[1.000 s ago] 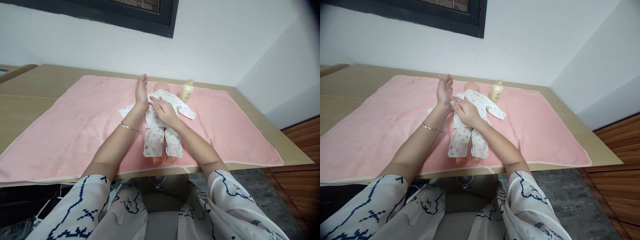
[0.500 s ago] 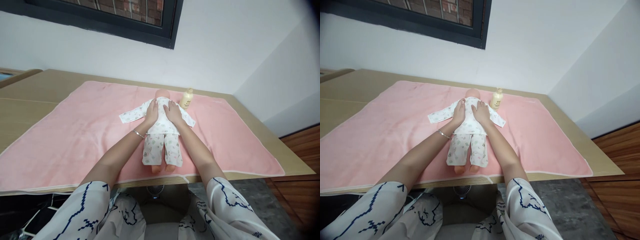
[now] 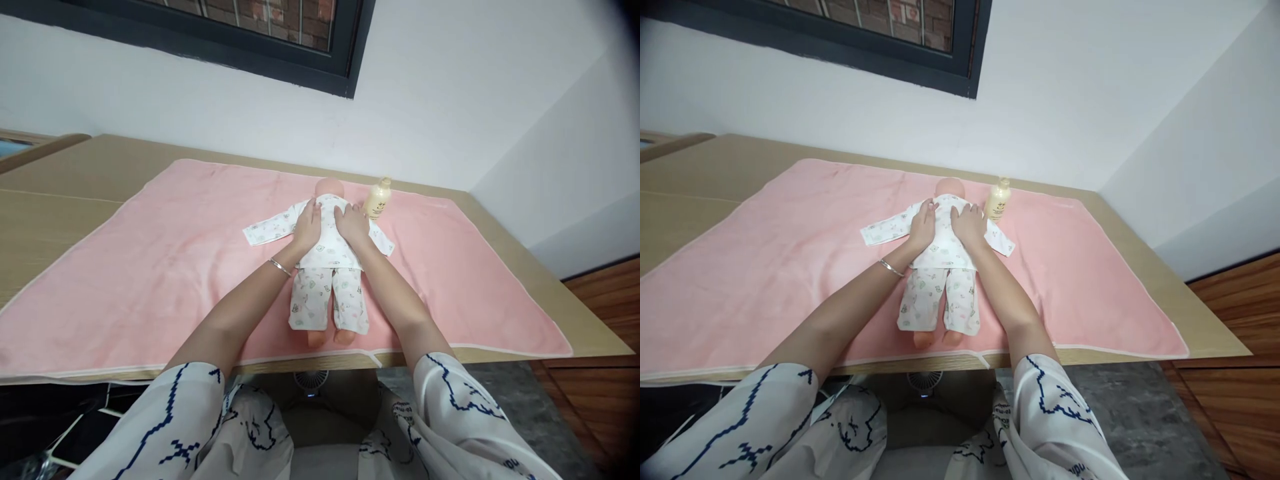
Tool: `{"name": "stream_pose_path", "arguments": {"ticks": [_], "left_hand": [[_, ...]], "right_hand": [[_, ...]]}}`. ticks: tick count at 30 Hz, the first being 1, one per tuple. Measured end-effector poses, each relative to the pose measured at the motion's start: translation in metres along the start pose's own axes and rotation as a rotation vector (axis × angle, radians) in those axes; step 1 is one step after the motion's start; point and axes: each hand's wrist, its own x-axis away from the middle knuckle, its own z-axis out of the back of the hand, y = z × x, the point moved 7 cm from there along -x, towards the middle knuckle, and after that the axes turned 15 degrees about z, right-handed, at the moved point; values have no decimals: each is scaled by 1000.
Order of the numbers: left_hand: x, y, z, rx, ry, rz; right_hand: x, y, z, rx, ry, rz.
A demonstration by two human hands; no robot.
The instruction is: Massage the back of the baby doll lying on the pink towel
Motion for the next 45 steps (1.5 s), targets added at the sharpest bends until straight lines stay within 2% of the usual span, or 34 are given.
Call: {"name": "stream_pose_path", "arguments": {"ticks": [1,2,5,7,8,9,12,14,16,18,20,23,26,28,30,32,36,38,40,42,45], "left_hand": [[0,0,-1,-4,-6,1],[-1,0,-2,-6,-15,5],[-1,3,-2,-15,-30,12],[0,5,0,-35,-14,7],[2,7,1,-43,-6,-1],[3,8,1,-46,2,-9],[6,8,-1,-52,11,-25],[3,7,-2,-81,14,-25],[-4,7,-4,-140,-7,-40],[-14,7,-5,-213,-51,-41],[-24,5,-6,-282,-94,-23],[-28,8,-8,-396,-90,-60],[-16,15,-11,-502,-10,-123],[-7,20,-16,-530,-5,-137],[-4,23,-24,-506,-86,-140],[-11,23,-28,-431,-159,-120],[-40,8,-16,-271,-96,-24],[-48,0,-13,-236,-94,8],[-43,-3,-13,-250,-93,18],[-28,2,-13,-305,-76,0],[0,16,-19,-396,-113,-109]], "right_hand": [[9,-5,1,48,10,-38],[16,-15,1,76,9,-6],[21,-46,-5,26,-53,296],[13,-48,-8,-76,-100,477],[7,-41,-8,-127,-111,516],[0,-31,-8,-163,-107,504],[-10,3,-5,-140,-25,269],[-1,5,-4,-53,21,153],[13,-13,-3,23,34,177],[25,-38,-4,41,14,320],[26,-49,-6,17,-6,406],[5,-29,-5,-41,2,309],[-21,7,-10,-85,-33,133],[-28,21,-14,-99,-53,97],[-26,20,-13,-80,-39,110],[-15,9,-10,-21,-22,116],[10,-28,0,86,-43,133],[12,-40,4,97,-53,179],[5,-36,4,72,-64,225],[-8,-18,1,-4,-79,243],[-20,17,-8,-73,-112,110]]}}
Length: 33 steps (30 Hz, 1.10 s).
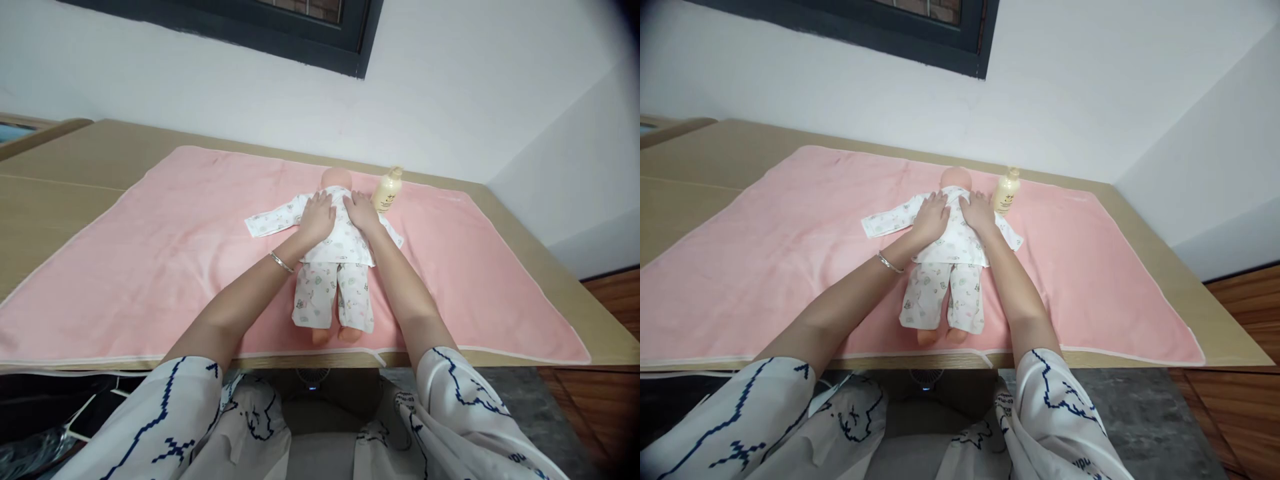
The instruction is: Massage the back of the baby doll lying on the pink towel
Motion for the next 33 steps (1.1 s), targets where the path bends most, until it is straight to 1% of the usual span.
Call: {"name": "stream_pose_path", "arguments": {"ticks": [1,2,3,5,8,10,12,14,15,17,18,19,20,21,24,26,28,30,33], "left_hand": [[5,4,-1,-10,-26,-40],[6,6,-2,-3,-55,-64],[5,4,-2,22,-82,-66],[-7,-8,-1,108,-110,-11],[-27,-30,3,213,-70,102],[-32,-36,2,204,-39,136],[-28,-30,0,135,-26,128],[-16,-18,-1,42,-10,100],[-9,-11,-1,5,0,77],[3,2,0,-27,14,17],[6,6,1,-31,10,-6],[7,9,1,-30,-4,-17],[4,8,2,-29,-27,-13],[0,6,3,-27,-51,6],[-20,-4,7,-23,-94,65],[-31,-7,9,-52,-74,81],[-35,-8,9,-92,-24,91],[-34,-7,8,-126,20,89],[-28,-6,3,-185,48,66]], "right_hand": [[0,5,-1,12,3,-34],[2,5,-2,40,15,-52],[5,-1,-2,76,32,-52],[15,-24,-2,137,62,-20],[28,-61,-2,162,57,71],[31,-71,-2,147,33,110],[26,-62,-1,94,14,127],[16,-40,0,10,2,118],[11,-26,0,-31,-3,94],[4,2,-1,-81,-15,-3],[3,12,-2,-87,-18,-50],[3,16,-2,-80,-19,-79],[5,14,-1,-60,-18,-84],[8,7,0,-30,-14,-67],[21,-36,4,89,8,57],[30,-64,4,146,13,121],[32,-76,4,170,17,158],[26,-69,3,129,24,158],[10,-32,-2,-15,12,91]]}}
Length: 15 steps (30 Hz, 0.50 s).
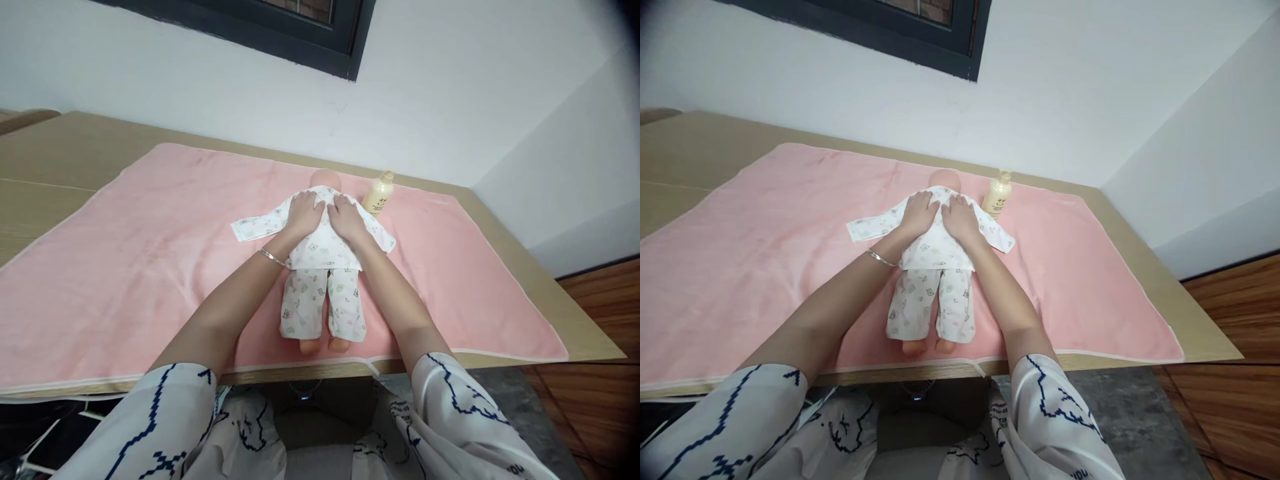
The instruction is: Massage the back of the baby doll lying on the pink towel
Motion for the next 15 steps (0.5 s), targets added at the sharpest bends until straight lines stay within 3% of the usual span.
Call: {"name": "stream_pose_path", "arguments": {"ticks": [2,5,15], "left_hand": [[3,-1,-2,-32,23,-3],[5,-1,-2,-54,48,-3],[6,-4,-1,-4,72,-31]], "right_hand": [[-8,29,-4,-39,-7,-73],[-17,47,-7,-41,-28,-59],[-14,35,-1,28,-65,-33]]}}
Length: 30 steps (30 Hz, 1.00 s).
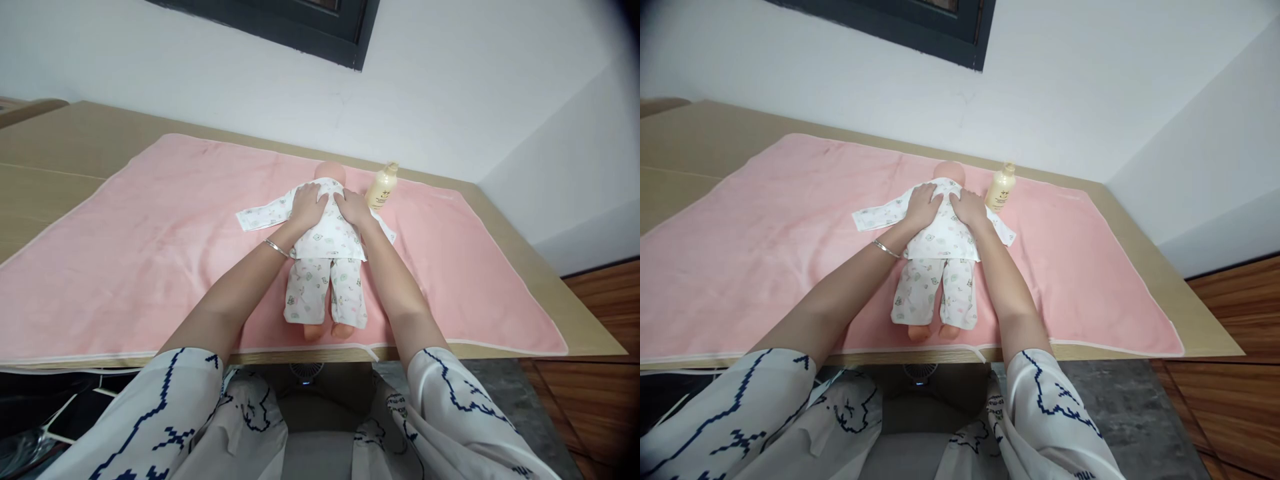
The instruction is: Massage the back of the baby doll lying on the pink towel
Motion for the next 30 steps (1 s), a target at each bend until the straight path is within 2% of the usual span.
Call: {"name": "stream_pose_path", "arguments": {"ticks": [5,12,19,22,24,27,30], "left_hand": [[-2,-4,2,21,-36,-25],[-6,-6,6,65,-93,-25],[-11,-7,4,49,-111,-32],[-5,-1,8,-18,-98,-35],[6,8,15,-97,-94,-29],[26,25,25,-242,-119,-44],[36,33,28,-335,-166,-38]], "right_hand": [[-1,-1,-2,-14,-50,-27],[0,-4,-3,-50,25,-53],[16,-34,-2,112,119,-105],[19,-48,2,144,122,-54],[17,-45,4,116,96,-2],[11,-24,3,-20,58,61],[7,-9,2,-62,83,64]]}}
